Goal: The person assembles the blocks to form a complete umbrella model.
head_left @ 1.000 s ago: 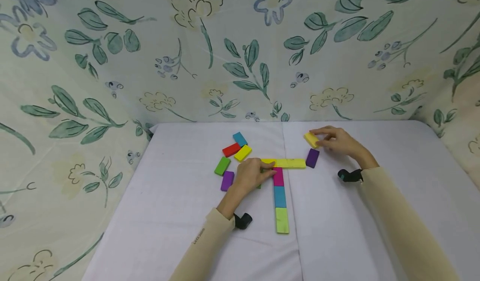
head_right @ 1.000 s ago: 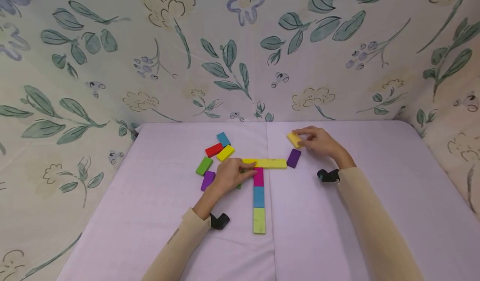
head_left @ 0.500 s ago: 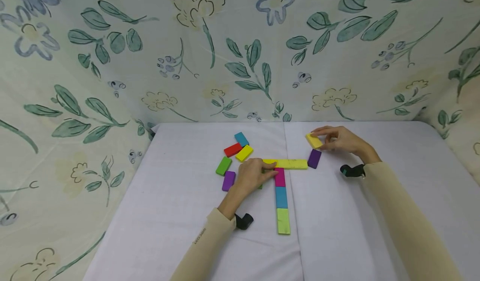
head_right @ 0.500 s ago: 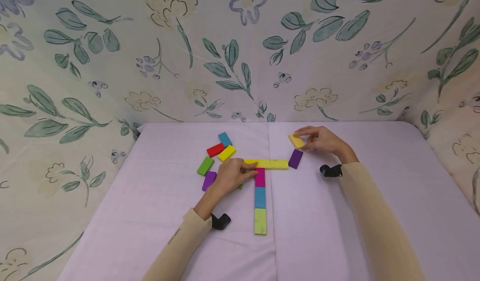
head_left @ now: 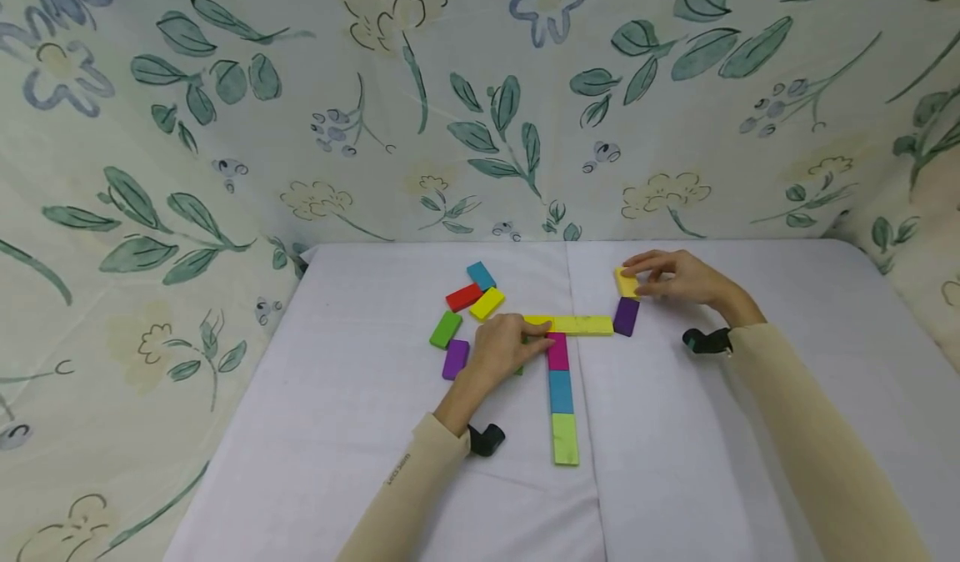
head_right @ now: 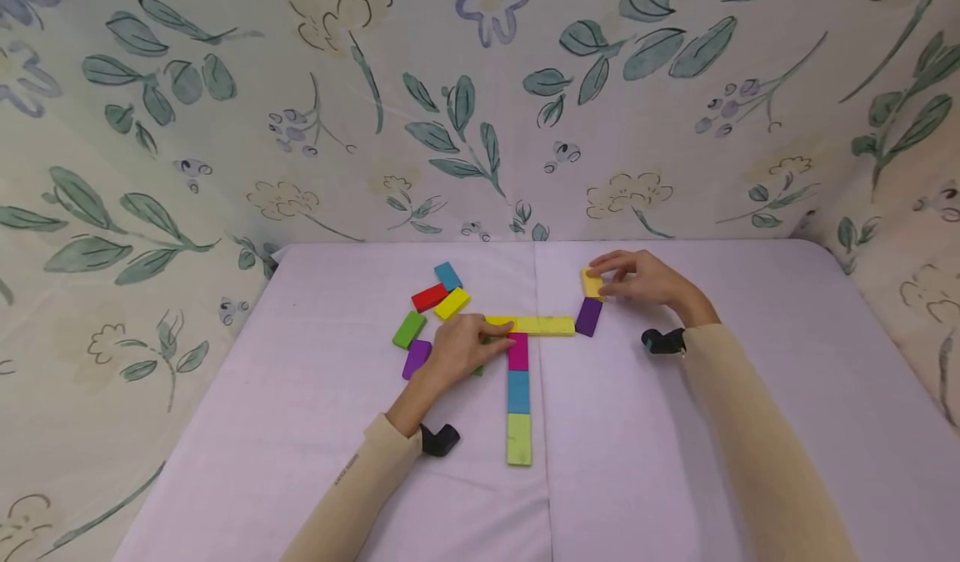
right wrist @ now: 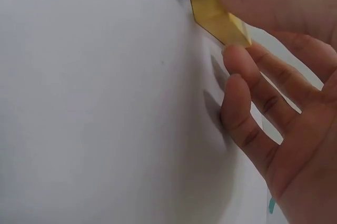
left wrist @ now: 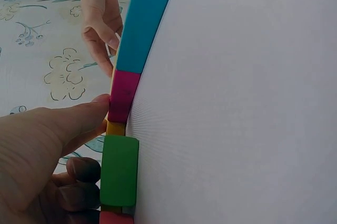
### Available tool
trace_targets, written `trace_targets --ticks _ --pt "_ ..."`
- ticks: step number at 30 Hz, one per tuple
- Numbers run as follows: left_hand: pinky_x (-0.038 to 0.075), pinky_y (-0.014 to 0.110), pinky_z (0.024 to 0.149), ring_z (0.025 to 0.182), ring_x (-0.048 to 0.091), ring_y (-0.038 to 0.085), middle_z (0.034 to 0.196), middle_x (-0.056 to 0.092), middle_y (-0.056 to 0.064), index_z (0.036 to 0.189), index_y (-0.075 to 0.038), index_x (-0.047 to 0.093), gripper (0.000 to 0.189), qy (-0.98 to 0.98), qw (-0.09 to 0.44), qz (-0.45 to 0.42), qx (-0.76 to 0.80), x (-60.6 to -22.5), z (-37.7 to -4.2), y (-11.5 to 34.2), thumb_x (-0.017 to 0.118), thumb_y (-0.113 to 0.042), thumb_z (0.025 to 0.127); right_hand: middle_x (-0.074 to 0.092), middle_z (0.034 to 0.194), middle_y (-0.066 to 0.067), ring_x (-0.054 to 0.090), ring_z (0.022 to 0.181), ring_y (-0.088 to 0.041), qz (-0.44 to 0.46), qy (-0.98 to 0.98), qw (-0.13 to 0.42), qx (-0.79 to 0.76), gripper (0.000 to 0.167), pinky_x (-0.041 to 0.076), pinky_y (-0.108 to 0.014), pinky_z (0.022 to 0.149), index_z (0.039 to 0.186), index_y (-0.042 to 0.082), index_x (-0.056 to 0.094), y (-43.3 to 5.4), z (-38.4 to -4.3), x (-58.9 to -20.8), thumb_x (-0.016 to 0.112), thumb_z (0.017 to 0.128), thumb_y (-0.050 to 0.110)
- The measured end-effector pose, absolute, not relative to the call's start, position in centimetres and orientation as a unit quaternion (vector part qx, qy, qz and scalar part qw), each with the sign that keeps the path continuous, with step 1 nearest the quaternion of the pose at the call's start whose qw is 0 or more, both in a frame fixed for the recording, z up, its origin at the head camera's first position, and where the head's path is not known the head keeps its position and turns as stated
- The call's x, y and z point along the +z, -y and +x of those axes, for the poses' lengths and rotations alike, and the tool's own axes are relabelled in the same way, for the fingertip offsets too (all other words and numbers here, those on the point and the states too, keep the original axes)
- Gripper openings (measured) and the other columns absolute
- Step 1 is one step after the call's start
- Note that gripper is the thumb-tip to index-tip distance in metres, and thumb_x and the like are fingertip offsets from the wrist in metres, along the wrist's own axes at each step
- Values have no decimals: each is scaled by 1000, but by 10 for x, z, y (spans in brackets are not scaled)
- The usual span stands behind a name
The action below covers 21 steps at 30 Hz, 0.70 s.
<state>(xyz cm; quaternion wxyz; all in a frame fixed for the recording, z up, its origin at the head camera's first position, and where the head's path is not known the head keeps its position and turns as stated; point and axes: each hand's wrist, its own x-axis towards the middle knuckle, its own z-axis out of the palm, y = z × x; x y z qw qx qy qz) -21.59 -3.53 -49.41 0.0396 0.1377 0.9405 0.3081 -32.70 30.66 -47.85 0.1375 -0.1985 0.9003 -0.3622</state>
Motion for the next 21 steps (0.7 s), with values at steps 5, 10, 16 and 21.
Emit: trace_targets --ticks 5,10,16,21 --pt "24 18 45 54 44 14 97 79 -2 128 -26 72 41 -940 42 138 308 -494 -216 35 79 -41 90 55 152 -17 53 111 -25 -202 -890 141 -384 42 39 -39 90 128 4 73 -308 -327 -480 82 87 8" --pt "24 18 45 53 43 14 98 80 -2 127 -26 72 41 -941 37 139 306 -494 -216 35 79 -41 90 56 151 -16 56 99 -21 -198 -895 138 -376 45 41 -32 86 128 5 73 -307 -326 -478 84 85 10" --pt "24 18 45 53 42 13 116 79 1 126 -25 73 40 -941 31 141 305 -494 -216 36 80 -41 90 57 150 -17 56 92 -19 -192 -907 130 -352 44 42 -28 80 128 6 73 -307 -325 -475 83 85 8" --pt "24 18 45 52 42 13 118 79 2 127 -25 73 40 -939 27 148 308 -494 -216 36 79 -40 90 57 149 -16 55 90 -18 -186 -910 131 -348 44 42 -27 77 128 8 74 -309 -323 -474 84 85 11"
